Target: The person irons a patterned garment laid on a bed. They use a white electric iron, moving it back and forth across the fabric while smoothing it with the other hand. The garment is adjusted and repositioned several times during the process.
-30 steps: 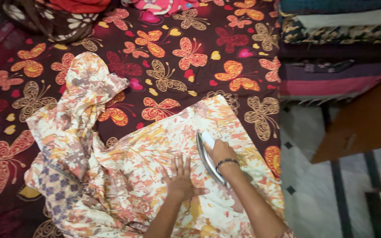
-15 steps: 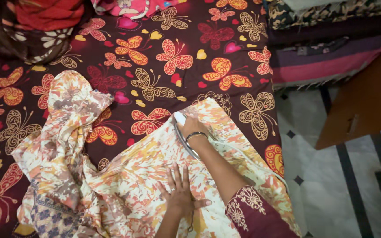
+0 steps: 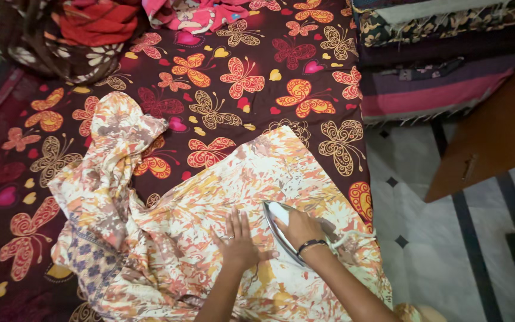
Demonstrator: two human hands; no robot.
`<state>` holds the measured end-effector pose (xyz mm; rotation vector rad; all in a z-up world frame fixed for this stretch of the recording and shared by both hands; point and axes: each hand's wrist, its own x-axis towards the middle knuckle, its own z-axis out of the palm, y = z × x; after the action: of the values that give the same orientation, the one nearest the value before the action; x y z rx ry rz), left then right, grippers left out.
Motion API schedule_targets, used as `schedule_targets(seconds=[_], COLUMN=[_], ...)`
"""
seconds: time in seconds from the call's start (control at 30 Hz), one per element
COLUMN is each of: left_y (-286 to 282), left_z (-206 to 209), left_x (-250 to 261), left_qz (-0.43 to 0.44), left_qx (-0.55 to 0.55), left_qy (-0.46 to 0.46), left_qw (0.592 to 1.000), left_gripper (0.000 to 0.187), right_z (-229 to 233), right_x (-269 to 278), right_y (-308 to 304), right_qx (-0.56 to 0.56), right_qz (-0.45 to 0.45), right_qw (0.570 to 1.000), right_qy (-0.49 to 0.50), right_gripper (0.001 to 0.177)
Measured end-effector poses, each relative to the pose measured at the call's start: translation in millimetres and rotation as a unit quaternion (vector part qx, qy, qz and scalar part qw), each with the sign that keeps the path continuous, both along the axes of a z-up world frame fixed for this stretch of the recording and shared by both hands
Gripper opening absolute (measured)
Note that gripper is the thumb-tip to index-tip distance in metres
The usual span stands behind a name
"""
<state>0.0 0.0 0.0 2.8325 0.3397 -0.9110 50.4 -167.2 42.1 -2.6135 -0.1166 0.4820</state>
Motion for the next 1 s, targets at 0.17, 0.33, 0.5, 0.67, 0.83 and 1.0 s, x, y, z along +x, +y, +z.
schedule_targets(seconds=[0.17,0.33,0.5,0.67,0.83,1.0], left_y=[9.4,10.4,13.8,13.1,12.5,10.9], left_z=[-4.6,-13.8,-15.0,-11.6,-14.5,-12.0], left_x=[-3.2,2.3,12.2,22.7,21.2,18.1], left_qz=[-0.026,-0.031,-0.030,-0.030,-0.026,-0.023], left_qx=[-0.016,-0.013,-0.031,-0.016,-0.029,-0.024], left_qy=[-0.001,0.030,0.072,0.095,0.092,0.070], left_qw=[1.000,0.999,0.996,0.995,0.995,0.997], left_gripper=[0.160,0.161,0.163,0.164,0.165,0.165], right_z=[-2.5,-25.1,-50.0,-62.5,-64.0,-47.5], right_x=[13.7,73.1,150.9,200.9,182.5,129.7], right_y=[9.3,53.0,117.3,151.3,149.8,103.3], right_qx=[-0.007,0.055,0.055,0.072,0.078,0.069], right_qz=[-0.003,0.006,-0.020,-0.044,-0.045,-0.046], right_qw=[0.999,0.998,0.998,0.996,0.995,0.996], right_qy=[0.034,0.006,0.008,-0.030,-0.042,-0.015], right_gripper=[0.056,0.054,0.054,0.049,0.048,0.051])
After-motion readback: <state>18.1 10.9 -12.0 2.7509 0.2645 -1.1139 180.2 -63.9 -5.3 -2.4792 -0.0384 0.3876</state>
